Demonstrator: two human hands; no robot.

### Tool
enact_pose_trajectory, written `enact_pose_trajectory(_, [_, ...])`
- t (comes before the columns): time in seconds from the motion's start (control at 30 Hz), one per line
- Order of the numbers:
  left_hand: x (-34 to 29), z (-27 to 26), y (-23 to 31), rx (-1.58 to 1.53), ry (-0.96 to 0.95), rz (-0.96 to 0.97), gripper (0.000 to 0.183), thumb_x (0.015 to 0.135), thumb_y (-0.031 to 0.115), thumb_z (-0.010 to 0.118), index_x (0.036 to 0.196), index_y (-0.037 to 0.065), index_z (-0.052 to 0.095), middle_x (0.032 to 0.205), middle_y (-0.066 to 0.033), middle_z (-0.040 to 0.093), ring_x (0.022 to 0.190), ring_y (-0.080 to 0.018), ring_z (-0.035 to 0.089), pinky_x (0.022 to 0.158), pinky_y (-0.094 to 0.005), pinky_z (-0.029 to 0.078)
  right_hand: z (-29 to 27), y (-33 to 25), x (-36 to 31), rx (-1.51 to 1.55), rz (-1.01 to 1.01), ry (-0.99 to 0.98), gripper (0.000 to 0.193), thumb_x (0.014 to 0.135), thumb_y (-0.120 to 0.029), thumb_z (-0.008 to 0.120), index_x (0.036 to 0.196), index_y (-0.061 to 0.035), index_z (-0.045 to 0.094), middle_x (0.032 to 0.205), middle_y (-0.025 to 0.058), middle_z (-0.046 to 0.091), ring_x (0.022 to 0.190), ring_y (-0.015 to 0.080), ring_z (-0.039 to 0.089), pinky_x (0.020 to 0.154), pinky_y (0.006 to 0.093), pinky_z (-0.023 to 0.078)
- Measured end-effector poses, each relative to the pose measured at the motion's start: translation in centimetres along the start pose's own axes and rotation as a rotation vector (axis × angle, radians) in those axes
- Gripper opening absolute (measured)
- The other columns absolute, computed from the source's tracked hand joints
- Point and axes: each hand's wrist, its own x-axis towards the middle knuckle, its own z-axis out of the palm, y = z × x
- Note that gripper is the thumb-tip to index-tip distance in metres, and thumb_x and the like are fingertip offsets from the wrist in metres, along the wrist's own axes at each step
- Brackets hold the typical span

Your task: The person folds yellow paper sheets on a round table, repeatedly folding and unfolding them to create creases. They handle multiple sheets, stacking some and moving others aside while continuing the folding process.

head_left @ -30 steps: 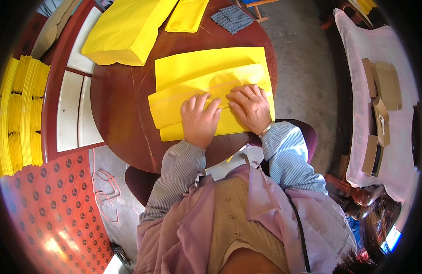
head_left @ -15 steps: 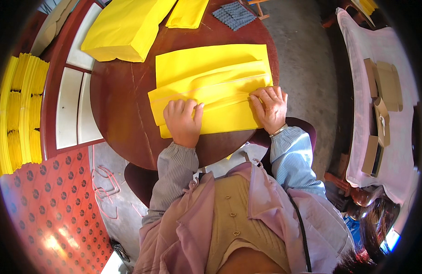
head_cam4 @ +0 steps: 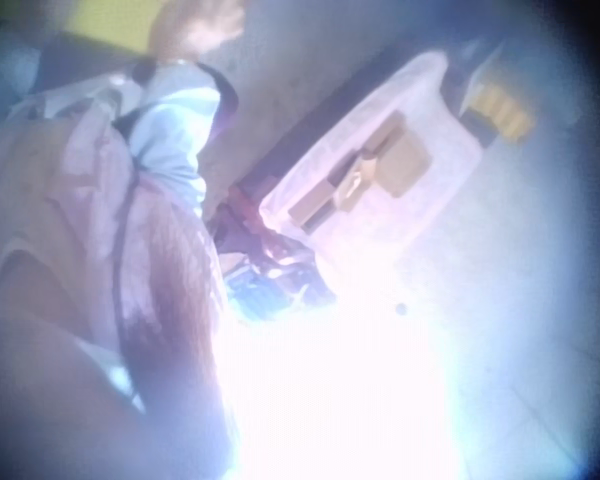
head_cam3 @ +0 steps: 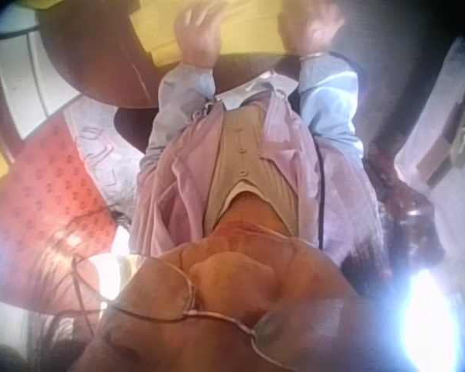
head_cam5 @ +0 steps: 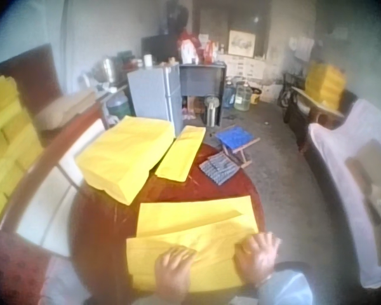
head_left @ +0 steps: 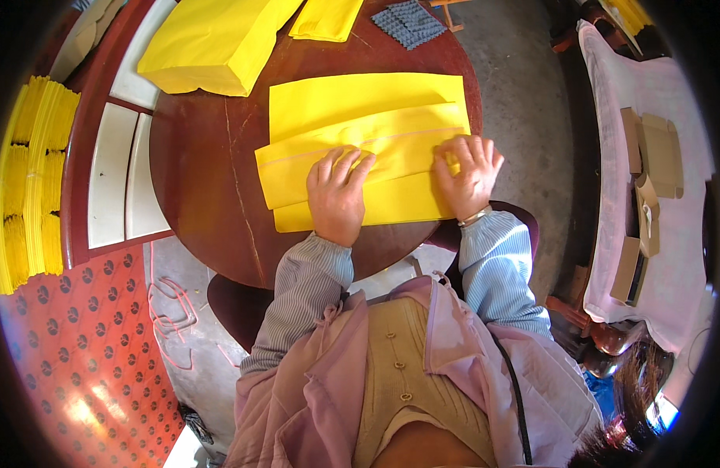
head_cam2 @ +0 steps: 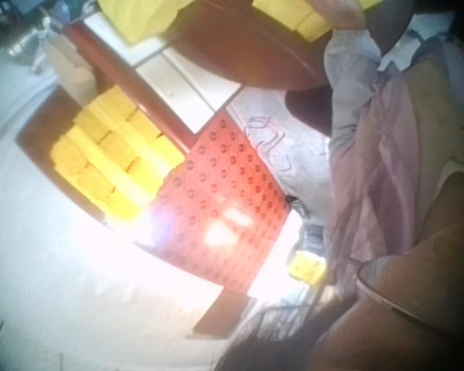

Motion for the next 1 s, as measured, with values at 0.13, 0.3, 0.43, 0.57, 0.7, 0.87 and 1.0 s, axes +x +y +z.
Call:
enact_pose_trajectory(0.13, [0.1, 0.0, 0.3, 0.056, -0.012, -0.013, 0.036, 0.084, 0.000, 0.069, 0.117, 0.011, 0.078, 0.120, -0.0086, 0.070, 0.120, -0.0312, 0.064, 0.101, -0.0459, 0.048, 2.1, -3.8, 0.5, 0.386, -0.139, -0.133, 0.016, 0.085, -0.007, 0.074, 0.100, -0.0109, 0.073, 0.111, 0.0067, 0.069, 0.105, 0.0310, 0.062, 0.091, 0.0445, 0.046])
enact_pose_trajectory(0.3, [-0.8, -2.2, -0.2, 0.107, -0.004, -0.095, 0.023, 0.086, 0.010, 0.073, 0.108, 0.012, 0.075, 0.106, -0.0086, 0.064, 0.109, -0.0318, 0.063, 0.095, -0.0469, 0.048, 3.4, -4.8, -0.3, 0.382, -0.111, -0.155, 0.017, 0.087, -0.009, 0.075, 0.103, -0.0116, 0.074, 0.115, 0.0067, 0.069, 0.109, 0.0312, 0.062, 0.093, 0.0444, 0.046])
enact_pose_trajectory(0.43, [-2.6, -4.4, -1.4, 0.103, -0.029, -0.190, 0.020, 0.087, 0.014, 0.075, 0.107, 0.011, 0.074, 0.103, -0.0087, 0.061, 0.105, -0.0325, 0.061, 0.093, -0.0479, 0.047, 3.4, -4.4, -0.5, 0.438, -0.077, -0.178, 0.018, 0.086, -0.007, 0.074, 0.102, -0.0118, 0.074, 0.115, 0.0070, 0.070, 0.106, 0.0313, 0.062, 0.092, 0.0448, 0.046])
enact_pose_trajectory(0.57, [-4.6, -6.1, -2.4, 0.112, 0.045, -0.202, 0.023, 0.089, 0.014, 0.076, 0.111, 0.012, 0.070, 0.109, -0.0092, 0.059, 0.111, -0.0326, 0.059, 0.098, -0.0480, 0.045, 3.3, -4.7, -0.4, 0.400, -0.112, -0.165, 0.020, 0.085, -0.005, 0.074, 0.103, -0.0119, 0.074, 0.114, 0.0071, 0.070, 0.106, 0.0320, 0.061, 0.090, 0.0449, 0.045])
enact_pose_trajectory(0.7, [-5.8, -7.1, -3.3, 0.111, 0.061, -0.240, 0.024, 0.090, 0.012, 0.076, 0.113, 0.012, 0.069, 0.112, -0.0084, 0.059, 0.116, -0.0322, 0.058, 0.111, -0.0521, 0.041, 3.1, -4.8, -0.5, 0.367, -0.097, -0.204, 0.018, 0.087, -0.007, 0.075, 0.104, -0.0115, 0.074, 0.116, 0.0075, 0.070, 0.109, 0.0327, 0.060, 0.092, 0.0458, 0.045])
enact_pose_trajectory(0.87, [-6.1, -8.1, -4.0, 0.090, 0.014, -0.237, 0.025, 0.090, 0.010, 0.076, 0.114, 0.011, 0.069, 0.108, -0.0083, 0.060, 0.114, -0.0306, 0.060, 0.116, -0.0538, 0.039, 3.4, -4.5, -0.8, 0.339, -0.114, -0.208, 0.021, 0.087, -0.007, 0.074, 0.108, -0.0125, 0.076, 0.117, 0.0077, 0.070, 0.110, 0.0327, 0.060, 0.095, 0.0465, 0.045])
enact_pose_trajectory(1.0, [-5.4, -8.7, -4.0, 0.078, 0.015, -0.227, 0.025, 0.091, 0.009, 0.074, 0.115, 0.009, 0.070, 0.103, -0.0091, 0.060, 0.108, -0.0304, 0.061, 0.116, -0.0541, 0.039, 3.4, -4.6, -0.8, 0.297, -0.117, -0.211, 0.024, 0.087, -0.008, 0.075, 0.110, -0.0132, 0.076, 0.119, 0.0078, 0.069, 0.111, 0.0323, 0.059, 0.095, 0.0465, 0.046])
